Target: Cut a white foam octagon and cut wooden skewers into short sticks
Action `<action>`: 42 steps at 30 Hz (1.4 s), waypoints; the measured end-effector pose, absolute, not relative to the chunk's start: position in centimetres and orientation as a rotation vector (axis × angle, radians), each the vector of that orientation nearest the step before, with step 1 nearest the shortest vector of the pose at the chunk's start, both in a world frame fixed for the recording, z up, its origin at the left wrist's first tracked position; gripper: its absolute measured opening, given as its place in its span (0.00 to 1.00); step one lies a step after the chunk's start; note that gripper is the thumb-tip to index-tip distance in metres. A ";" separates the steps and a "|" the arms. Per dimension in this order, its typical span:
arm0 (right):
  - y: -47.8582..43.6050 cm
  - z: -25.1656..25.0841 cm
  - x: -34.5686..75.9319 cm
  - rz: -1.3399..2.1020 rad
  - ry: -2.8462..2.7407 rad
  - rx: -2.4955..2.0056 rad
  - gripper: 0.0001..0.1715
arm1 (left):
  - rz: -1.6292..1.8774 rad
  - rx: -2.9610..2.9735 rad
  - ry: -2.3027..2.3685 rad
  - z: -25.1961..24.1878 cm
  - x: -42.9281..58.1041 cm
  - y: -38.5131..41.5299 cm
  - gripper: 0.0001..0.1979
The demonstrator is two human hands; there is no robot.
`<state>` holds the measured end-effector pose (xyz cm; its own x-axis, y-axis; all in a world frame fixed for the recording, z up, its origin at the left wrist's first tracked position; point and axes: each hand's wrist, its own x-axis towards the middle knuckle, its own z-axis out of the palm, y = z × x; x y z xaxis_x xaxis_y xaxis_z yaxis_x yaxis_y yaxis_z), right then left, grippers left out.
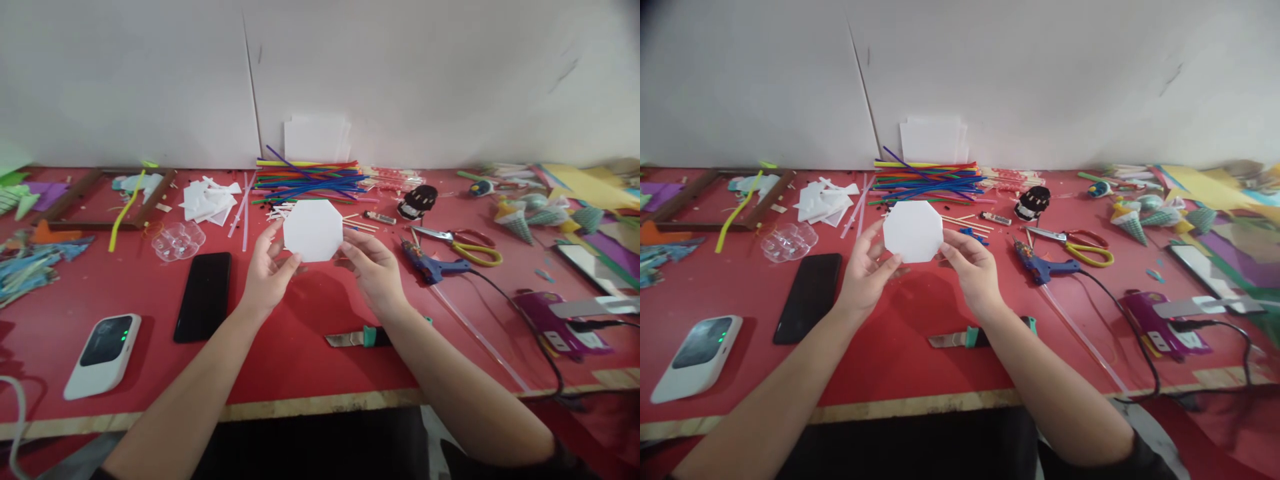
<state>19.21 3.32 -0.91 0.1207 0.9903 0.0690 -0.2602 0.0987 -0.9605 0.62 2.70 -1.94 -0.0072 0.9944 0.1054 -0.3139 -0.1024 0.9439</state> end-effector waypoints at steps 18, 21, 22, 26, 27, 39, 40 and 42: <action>3.0 -1.5 19.3 0.846 -1.231 -1.020 0.07 | 1.582 0.777 0.969 -2.1 0.3 3.3 0.18; 2.9 -1.5 19.4 0.783 -1.266 -1.052 0.08 | 1.490 0.799 0.931 -1.8 0.5 3.1 0.23; 2.9 -1.5 19.4 0.770 -1.274 -1.055 0.07 | 1.461 0.817 0.940 -1.7 0.6 3.0 0.25; 2.7 -1.3 19.5 0.801 -1.219 -0.983 0.07 | 1.427 0.841 1.010 -1.7 0.7 3.0 0.27; 2.7 -1.2 19.4 0.830 -1.177 -0.961 0.09 | 1.434 0.827 1.022 -1.8 0.7 3.0 0.27; 3.1 -1.2 19.2 1.121 -0.955 -1.058 0.12 | 1.468 0.789 1.045 -1.7 0.7 2.9 0.26; 3.1 -1.2 19.2 1.127 -0.945 -1.060 0.11 | 1.465 0.789 1.045 -1.7 0.7 2.9 0.26; 3.1 -1.2 19.2 1.157 -0.917 -1.038 0.11 | 1.463 0.788 1.040 -1.7 0.7 2.9 0.26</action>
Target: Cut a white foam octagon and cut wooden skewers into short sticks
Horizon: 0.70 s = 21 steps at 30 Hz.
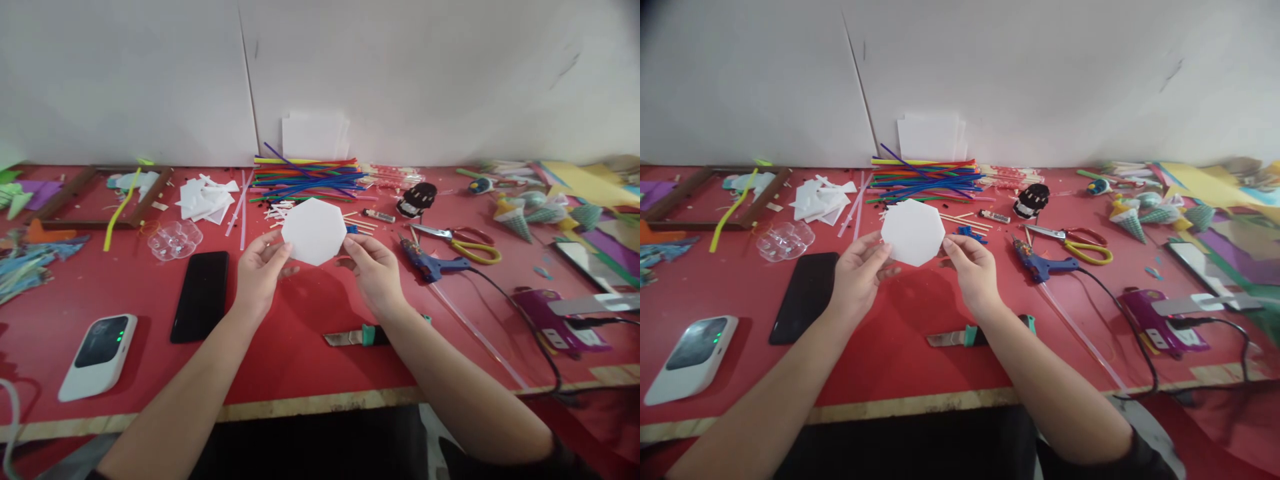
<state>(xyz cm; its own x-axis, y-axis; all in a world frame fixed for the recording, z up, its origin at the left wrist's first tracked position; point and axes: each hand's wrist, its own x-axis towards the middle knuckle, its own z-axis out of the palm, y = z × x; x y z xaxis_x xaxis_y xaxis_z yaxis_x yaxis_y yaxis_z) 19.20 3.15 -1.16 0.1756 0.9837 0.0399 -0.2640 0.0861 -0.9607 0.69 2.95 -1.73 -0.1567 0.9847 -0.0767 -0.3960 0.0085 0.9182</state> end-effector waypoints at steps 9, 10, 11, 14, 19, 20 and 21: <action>3.3 -1.0 19.0 1.200 -0.904 -1.050 0.17 | 1.413 0.832 1.088 -1.6 0.6 2.8 0.29; 3.3 -1.0 19.0 1.198 -0.904 -1.052 0.17 | 1.404 0.845 1.092 -1.6 0.6 2.8 0.30; 3.3 -1.1 19.0 1.193 -0.906 -1.055 0.17 | 1.403 0.859 1.093 -1.6 0.7 2.8 0.31; 3.3 -1.0 19.0 1.170 -0.922 -1.087 0.18 | 1.434 0.901 1.087 -1.4 0.6 2.8 0.32; 3.3 -0.6 19.5 1.184 -1.153 -1.214 0.17 | 1.496 1.041 1.175 -0.2 -1.4 3.0 0.30; 3.2 -0.4 19.7 1.222 -1.212 -1.251 0.17 | 1.445 1.110 1.218 0.2 -2.1 2.8 0.30; 3.1 -0.2 19.8 1.272 -1.267 -1.292 0.16 | 1.357 1.186 1.279 0.5 -2.7 2.5 0.28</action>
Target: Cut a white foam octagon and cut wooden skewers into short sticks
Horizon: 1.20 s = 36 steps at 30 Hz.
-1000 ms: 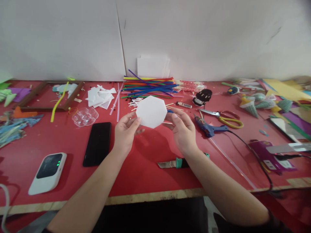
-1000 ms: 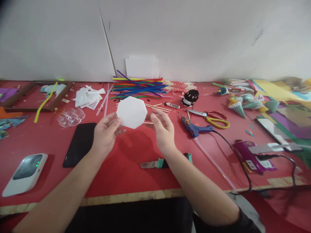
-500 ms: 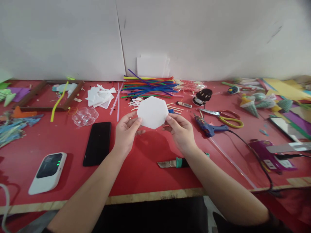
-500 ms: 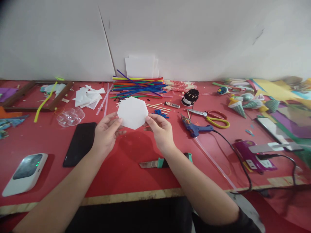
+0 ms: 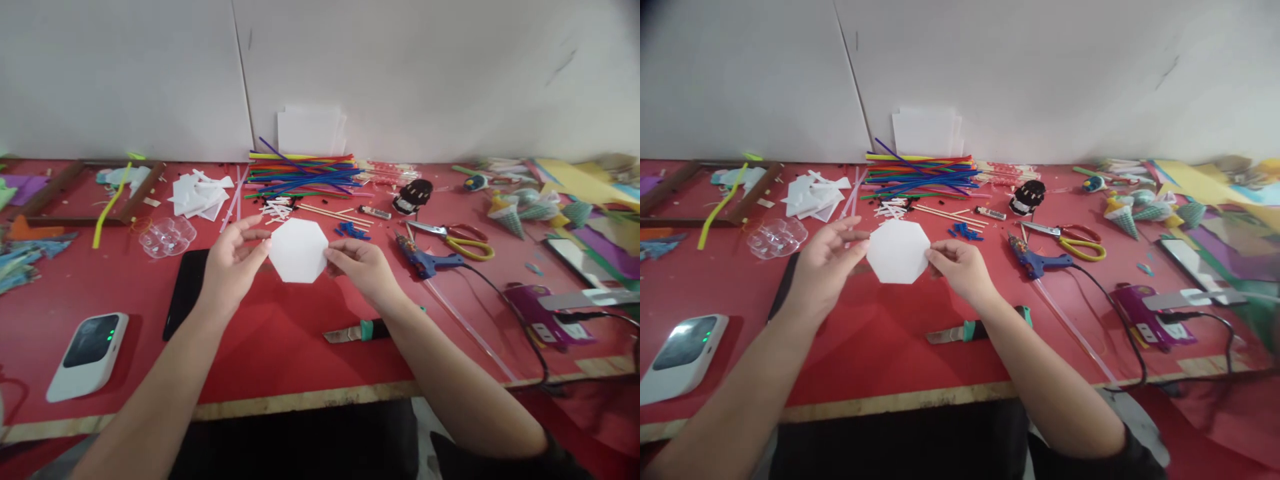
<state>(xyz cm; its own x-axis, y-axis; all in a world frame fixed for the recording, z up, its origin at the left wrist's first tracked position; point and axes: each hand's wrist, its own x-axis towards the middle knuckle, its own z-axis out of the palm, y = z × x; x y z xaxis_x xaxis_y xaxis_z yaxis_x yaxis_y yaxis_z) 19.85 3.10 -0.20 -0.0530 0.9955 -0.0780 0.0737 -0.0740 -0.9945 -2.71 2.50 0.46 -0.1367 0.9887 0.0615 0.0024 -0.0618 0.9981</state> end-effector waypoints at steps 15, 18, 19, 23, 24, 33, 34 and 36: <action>-2.4 -0.5 25.2 0.729 -2.159 -1.609 0.15 | 0.587 2.314 1.436 -2.1 -5.0 -3.3 0.34; -3.0 -0.4 25.7 0.652 -2.336 -1.462 0.18 | 0.552 2.354 1.306 -3.1 -4.7 -3.1 0.51; -3.2 -0.4 25.9 0.659 -2.393 -1.423 0.22 | 0.566 2.363 1.276 -3.4 -4.5 -3.0 0.52; -3.9 -0.4 27.5 0.707 -2.524 -1.405 0.37 | 0.628 2.362 1.240 -4.4 -4.1 -2.7 0.49; -4.1 -0.5 27.9 0.709 -2.527 -1.420 0.36 | 0.640 2.363 1.251 -4.4 -4.0 -2.7 0.47; -5.6 -1.0 29.6 0.609 -2.463 -1.412 0.12 | 0.554 2.419 1.736 -2.7 -3.0 -5.3 0.58; -5.7 -1.0 29.5 0.586 -2.447 -1.403 0.11 | 0.579 2.437 1.686 -2.5 -3.1 -5.3 0.55; -5.5 -0.9 29.4 0.548 -2.433 -1.380 0.09 | 0.613 2.502 1.511 -2.1 -3.3 -4.8 0.45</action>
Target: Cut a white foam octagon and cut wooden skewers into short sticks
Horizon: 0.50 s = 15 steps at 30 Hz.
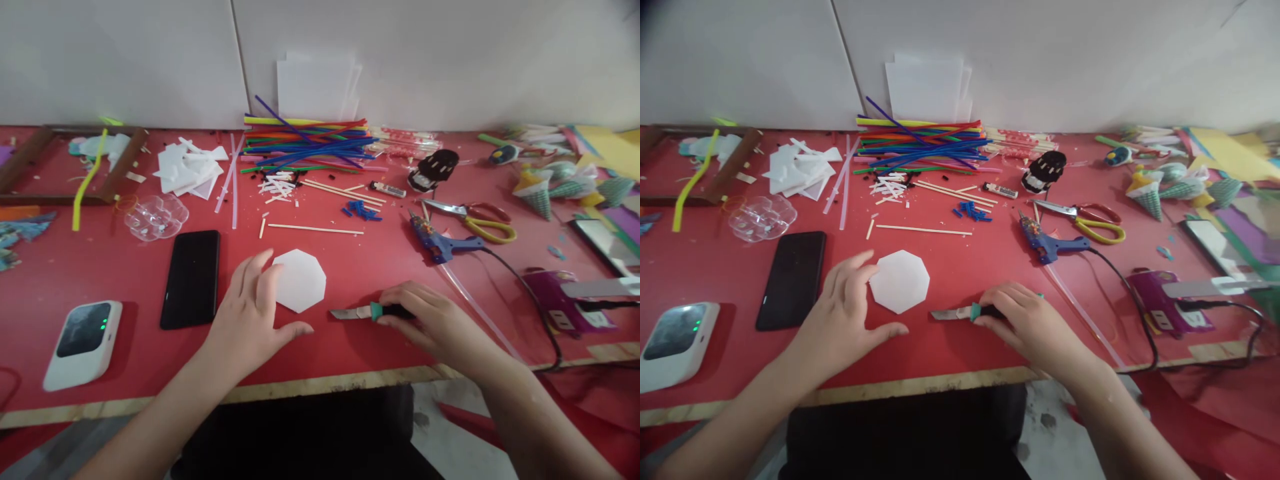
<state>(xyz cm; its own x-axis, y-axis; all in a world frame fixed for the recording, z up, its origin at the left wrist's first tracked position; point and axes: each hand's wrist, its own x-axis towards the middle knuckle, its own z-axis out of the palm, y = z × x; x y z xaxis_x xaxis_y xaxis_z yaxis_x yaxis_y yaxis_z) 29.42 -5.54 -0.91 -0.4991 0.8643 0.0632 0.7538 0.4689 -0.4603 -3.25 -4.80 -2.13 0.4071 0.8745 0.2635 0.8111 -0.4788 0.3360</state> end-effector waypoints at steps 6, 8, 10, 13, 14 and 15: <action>-5.1 -0.8 29.5 0.407 -2.453 -1.401 0.10 | 0.265 2.553 1.233 -0.7 -3.3 -3.1 0.21; -5.0 -0.8 30.0 0.379 -2.388 -1.499 0.14 | 0.185 2.557 1.290 -0.2 -2.9 -3.8 0.20; -4.8 -0.7 30.6 0.393 -2.314 -1.603 0.19 | 0.118 2.567 1.349 0.3 -2.4 -4.9 0.22; -4.3 -0.1 30.8 0.505 -2.311 -1.658 0.28 | 0.078 2.599 1.438 0.5 -1.6 -6.8 0.25; -4.1 0.1 30.6 0.554 -2.341 -1.652 0.31 | 0.091 2.610 1.463 0.5 -1.3 -7.3 0.25; -4.0 0.5 30.2 0.597 -2.375 -1.630 0.32 | 0.120 2.625 1.488 0.4 -1.1 -7.7 0.25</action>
